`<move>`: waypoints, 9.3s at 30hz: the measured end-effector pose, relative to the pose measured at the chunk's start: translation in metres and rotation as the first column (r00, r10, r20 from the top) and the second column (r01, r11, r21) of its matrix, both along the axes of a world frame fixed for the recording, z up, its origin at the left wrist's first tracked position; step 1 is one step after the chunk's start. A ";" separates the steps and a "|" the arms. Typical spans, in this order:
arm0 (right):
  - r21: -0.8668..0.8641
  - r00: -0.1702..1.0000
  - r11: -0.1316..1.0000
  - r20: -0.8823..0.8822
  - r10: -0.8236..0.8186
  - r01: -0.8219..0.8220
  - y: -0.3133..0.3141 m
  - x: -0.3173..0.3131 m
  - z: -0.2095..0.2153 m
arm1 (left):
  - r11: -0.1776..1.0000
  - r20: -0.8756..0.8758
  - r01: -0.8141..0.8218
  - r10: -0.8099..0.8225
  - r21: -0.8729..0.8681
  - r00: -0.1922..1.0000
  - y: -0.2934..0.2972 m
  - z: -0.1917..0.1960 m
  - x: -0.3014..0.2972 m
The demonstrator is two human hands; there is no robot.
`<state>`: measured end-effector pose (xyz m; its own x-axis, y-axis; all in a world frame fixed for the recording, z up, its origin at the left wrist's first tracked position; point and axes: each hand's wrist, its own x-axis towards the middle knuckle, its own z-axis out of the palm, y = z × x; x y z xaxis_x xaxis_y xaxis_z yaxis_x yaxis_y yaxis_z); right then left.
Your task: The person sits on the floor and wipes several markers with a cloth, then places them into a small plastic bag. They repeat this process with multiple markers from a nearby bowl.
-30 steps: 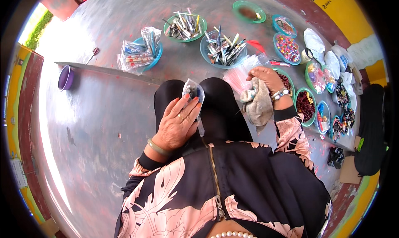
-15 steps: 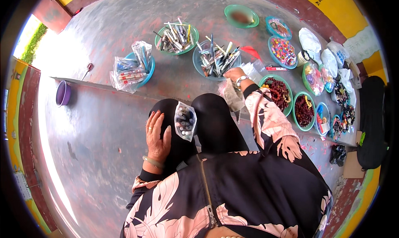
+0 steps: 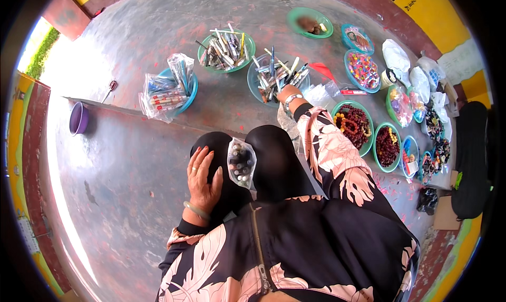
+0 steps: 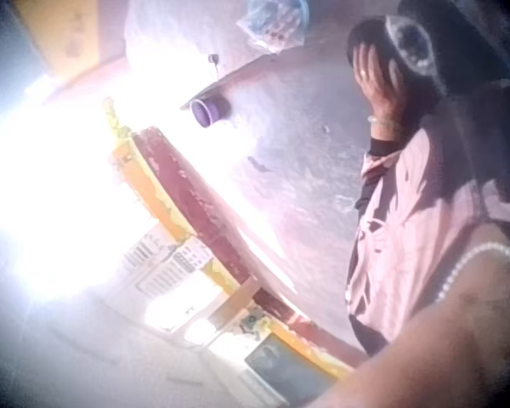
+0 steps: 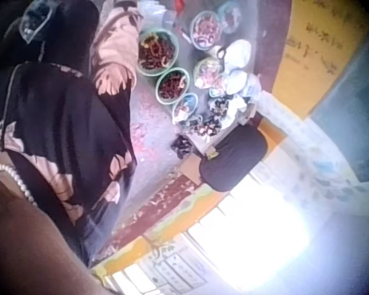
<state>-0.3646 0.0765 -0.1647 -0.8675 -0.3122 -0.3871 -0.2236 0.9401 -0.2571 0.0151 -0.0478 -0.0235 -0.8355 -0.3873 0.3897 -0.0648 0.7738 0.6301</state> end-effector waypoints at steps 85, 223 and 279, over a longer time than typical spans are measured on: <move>-0.605 0.546 -0.187 0.489 0.681 0.774 0.109 0.249 0.258 | 0.449 -0.163 0.339 -0.385 0.827 0.909 0.094 0.097 -0.032; -0.521 0.766 0.632 -0.069 0.639 -0.573 0.054 0.211 0.225 | 0.834 -0.012 0.092 -0.102 0.544 0.995 0.008 0.040 -0.007; -0.806 0.710 0.570 0.495 0.501 0.159 0.048 0.199 0.164 | 0.864 0.045 0.236 -0.285 0.444 0.958 0.005 0.030 -0.017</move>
<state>-0.1651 0.1247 -0.0006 -0.4005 -0.8647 -0.3031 0.1673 0.2562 -0.9520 -0.0023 -0.0429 0.0066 -0.9560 -0.2585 0.1390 0.0164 0.4259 0.9046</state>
